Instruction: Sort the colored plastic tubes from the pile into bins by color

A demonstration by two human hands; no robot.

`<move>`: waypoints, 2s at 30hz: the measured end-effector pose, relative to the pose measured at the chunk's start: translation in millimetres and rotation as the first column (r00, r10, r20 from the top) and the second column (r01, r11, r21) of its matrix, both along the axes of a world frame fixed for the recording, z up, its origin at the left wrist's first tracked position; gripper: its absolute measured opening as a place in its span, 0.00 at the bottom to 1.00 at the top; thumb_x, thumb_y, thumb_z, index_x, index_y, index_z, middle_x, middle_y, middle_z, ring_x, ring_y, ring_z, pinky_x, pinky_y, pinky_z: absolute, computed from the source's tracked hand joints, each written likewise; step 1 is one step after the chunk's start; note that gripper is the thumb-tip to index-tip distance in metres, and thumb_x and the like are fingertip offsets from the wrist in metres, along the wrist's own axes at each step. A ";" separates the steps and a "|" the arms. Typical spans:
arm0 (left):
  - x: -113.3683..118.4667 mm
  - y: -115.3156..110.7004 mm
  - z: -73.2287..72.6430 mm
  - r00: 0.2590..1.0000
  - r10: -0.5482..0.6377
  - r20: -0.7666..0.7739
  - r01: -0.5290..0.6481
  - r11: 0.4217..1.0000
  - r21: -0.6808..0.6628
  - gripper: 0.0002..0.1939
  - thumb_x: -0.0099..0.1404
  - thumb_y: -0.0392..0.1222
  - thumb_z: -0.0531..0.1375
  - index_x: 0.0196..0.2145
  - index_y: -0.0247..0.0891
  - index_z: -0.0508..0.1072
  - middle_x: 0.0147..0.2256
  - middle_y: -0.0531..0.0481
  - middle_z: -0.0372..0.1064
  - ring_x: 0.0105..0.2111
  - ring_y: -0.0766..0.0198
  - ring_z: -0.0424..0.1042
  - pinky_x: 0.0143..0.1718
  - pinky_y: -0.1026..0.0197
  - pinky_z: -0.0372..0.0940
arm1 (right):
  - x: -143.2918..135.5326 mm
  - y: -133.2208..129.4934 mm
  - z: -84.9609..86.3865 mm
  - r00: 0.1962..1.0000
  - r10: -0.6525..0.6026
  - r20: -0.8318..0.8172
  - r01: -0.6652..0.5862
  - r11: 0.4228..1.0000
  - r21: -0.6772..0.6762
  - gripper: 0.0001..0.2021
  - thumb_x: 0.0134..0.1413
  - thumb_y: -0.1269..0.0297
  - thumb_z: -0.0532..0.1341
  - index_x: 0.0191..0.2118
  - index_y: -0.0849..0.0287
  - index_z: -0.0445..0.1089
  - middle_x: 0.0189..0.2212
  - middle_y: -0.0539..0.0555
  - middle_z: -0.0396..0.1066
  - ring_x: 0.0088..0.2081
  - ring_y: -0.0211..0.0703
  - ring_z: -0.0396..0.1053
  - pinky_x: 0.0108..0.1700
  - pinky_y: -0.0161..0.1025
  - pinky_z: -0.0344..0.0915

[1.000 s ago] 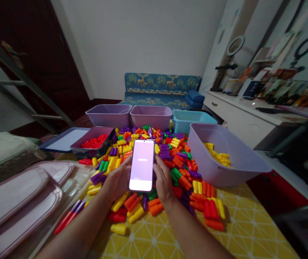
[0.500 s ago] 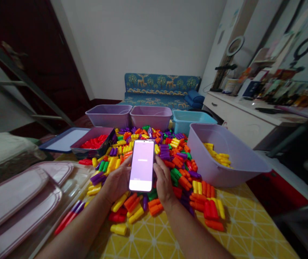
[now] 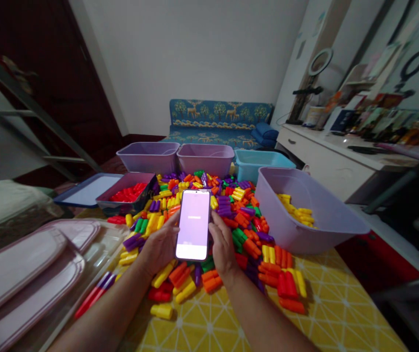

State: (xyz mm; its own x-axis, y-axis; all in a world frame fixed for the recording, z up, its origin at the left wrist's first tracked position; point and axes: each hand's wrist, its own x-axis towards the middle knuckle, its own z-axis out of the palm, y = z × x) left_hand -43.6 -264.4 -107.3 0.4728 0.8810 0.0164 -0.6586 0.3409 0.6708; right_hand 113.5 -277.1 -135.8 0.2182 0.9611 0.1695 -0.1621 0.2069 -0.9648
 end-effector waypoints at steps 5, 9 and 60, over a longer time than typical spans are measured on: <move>0.2 -1.0 0.8 1.000 0.005 -0.012 -0.005 1.000 -0.002 0.43 0.52 0.31 0.60 0.66 0.36 0.56 0.54 0.41 0.66 0.51 0.47 0.69 0.51 0.53 0.67 | -0.4 -1.0 2.2 1.000 -0.012 0.010 0.012 1.000 0.002 0.26 0.54 0.56 0.59 0.58 0.58 0.68 0.60 0.53 0.64 0.63 0.53 0.58 0.66 0.50 0.51; 0.5 -0.7 0.6 1.000 0.008 -0.025 -0.008 1.000 -0.008 0.44 0.51 0.31 0.61 0.66 0.35 0.55 0.54 0.41 0.66 0.51 0.47 0.69 0.50 0.54 0.67 | -0.5 0.3 2.2 0.999 0.030 -0.021 -0.029 0.999 0.018 0.25 0.54 0.56 0.60 0.58 0.57 0.69 0.60 0.52 0.64 0.63 0.53 0.57 0.65 0.50 0.52; 2.0 -1.9 1.3 0.995 0.045 -0.085 -0.045 0.999 0.012 0.46 0.44 0.26 0.60 0.64 0.35 0.59 0.54 0.40 0.65 0.50 0.45 0.70 0.45 0.55 0.70 | -1.6 -1.0 5.2 0.999 0.016 -0.032 -0.015 1.000 0.014 0.26 0.53 0.55 0.60 0.58 0.57 0.69 0.60 0.53 0.64 0.62 0.55 0.59 0.65 0.52 0.53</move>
